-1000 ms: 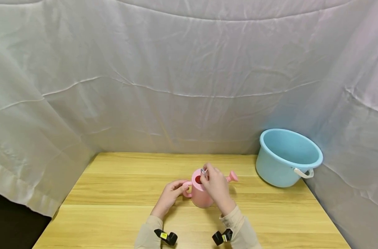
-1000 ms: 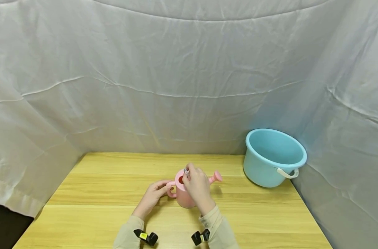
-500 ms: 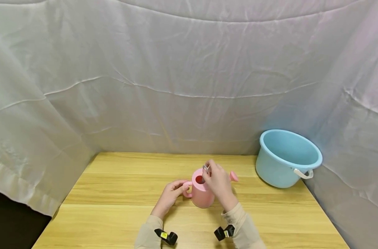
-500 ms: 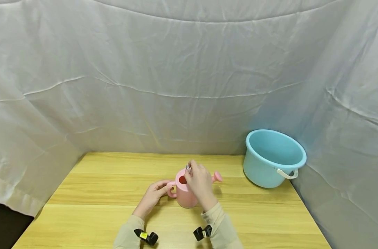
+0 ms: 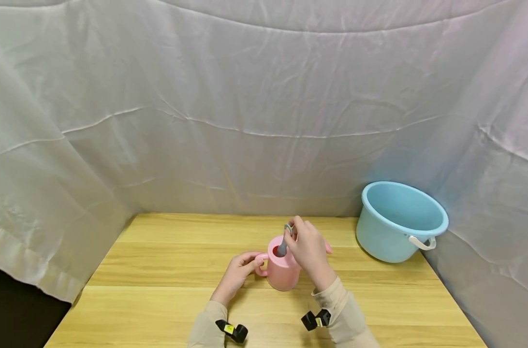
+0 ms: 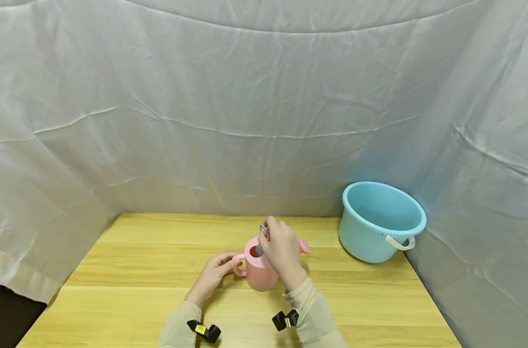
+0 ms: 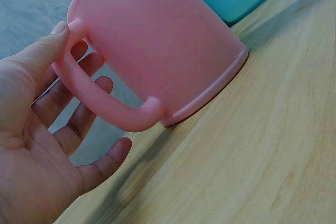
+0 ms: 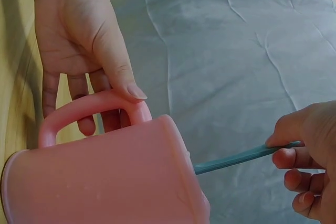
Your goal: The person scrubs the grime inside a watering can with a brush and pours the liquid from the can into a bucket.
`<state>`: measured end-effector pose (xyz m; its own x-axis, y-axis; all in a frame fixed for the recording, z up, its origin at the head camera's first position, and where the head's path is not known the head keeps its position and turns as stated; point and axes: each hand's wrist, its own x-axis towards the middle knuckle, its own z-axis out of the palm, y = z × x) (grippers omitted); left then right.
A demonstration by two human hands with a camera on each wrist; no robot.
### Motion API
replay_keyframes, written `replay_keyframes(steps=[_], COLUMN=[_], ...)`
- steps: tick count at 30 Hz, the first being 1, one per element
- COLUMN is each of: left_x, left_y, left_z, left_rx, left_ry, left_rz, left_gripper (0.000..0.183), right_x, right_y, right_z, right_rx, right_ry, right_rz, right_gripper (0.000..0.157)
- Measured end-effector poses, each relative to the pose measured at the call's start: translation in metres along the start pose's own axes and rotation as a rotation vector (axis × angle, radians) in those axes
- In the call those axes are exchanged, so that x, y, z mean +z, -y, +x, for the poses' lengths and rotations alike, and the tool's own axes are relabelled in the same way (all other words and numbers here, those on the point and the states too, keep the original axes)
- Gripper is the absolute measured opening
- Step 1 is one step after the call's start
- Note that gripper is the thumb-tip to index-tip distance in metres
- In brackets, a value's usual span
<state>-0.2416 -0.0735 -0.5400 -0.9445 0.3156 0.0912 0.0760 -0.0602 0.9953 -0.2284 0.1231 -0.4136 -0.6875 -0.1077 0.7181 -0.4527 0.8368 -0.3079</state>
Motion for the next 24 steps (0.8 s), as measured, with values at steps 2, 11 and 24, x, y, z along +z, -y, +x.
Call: replay_keyframes(steps=[2, 11, 24], left_x=[0.0, 0.0, 0.0], left_y=[0.0, 0.001, 0.001], left_z=[0.0, 0.0, -0.001], left_rx=[0.007, 0.02, 0.018], left_ry=[0.001, 0.011, 0.02], left_rz=[0.0, -0.012, -0.022], left_gripper=[0.03, 0.031, 0.032], right_x=[0.0, 0.008, 0.019], right_y=[0.0, -0.002, -0.006], right_z=[0.0, -0.008, -0.02], right_rx=[-0.003, -0.026, 0.035], right_ry=[0.001, 0.024, 0.125], right_rz=[0.004, -0.002, -0.014], right_gripper=[0.018, 0.018, 0.02])
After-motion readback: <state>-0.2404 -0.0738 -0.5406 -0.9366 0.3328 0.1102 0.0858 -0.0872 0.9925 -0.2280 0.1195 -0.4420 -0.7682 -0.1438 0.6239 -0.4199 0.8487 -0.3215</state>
